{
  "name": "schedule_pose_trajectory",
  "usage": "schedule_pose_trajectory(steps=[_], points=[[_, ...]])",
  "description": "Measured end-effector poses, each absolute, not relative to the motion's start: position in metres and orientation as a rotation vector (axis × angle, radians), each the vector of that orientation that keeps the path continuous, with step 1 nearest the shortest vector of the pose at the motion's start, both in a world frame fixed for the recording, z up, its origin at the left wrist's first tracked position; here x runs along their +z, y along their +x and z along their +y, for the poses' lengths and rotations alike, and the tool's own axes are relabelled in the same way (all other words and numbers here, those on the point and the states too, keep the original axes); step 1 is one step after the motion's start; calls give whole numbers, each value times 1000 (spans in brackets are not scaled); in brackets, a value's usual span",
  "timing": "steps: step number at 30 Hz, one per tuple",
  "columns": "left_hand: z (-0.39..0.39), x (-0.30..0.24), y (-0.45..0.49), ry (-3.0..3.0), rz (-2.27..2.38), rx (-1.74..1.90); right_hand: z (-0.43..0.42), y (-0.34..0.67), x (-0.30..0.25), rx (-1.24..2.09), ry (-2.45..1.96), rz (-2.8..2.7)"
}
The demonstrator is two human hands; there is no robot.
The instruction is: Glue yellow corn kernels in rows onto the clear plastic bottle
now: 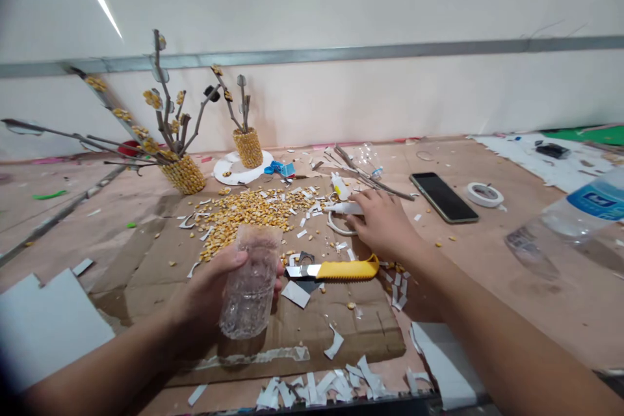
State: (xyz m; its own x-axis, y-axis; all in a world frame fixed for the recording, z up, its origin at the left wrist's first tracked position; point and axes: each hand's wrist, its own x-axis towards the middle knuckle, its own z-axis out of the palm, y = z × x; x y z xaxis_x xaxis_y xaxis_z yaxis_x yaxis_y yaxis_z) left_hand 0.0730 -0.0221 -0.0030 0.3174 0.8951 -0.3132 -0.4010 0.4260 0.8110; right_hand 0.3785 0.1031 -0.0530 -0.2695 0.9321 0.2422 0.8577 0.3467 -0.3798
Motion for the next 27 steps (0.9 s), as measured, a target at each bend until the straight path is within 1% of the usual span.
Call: schedule_pose_trajectory(steps=[5,8,9,12,13,15,18,21,24,27], points=[[-17,-9,69,575,820,927,101,374,-45,376,-1531,-2123],[-16,-12,71,533,821,878,89,368,-29,557,-1399,-2100],[-15,-13,72,530,826,855,84,365,-25,670,-1327,-2072],[-17,-16,76,551,832,813,70,355,-18,1176,-1034,-1743],[-18,-18,76,571,829,816,67,351,-17,1300,-953,-1616],[-20,-21,77,637,809,842,61,344,-14,1430,-861,-1447],[-21,-26,76,753,759,898,55,335,-2,1534,-833,-1309],[-20,-29,75,809,758,921,54,328,16,1729,-875,-1136],[-18,-25,74,842,827,877,54,324,30,1901,-994,-1034],[-17,-19,73,923,906,813,55,321,31,2008,-1013,-992]])
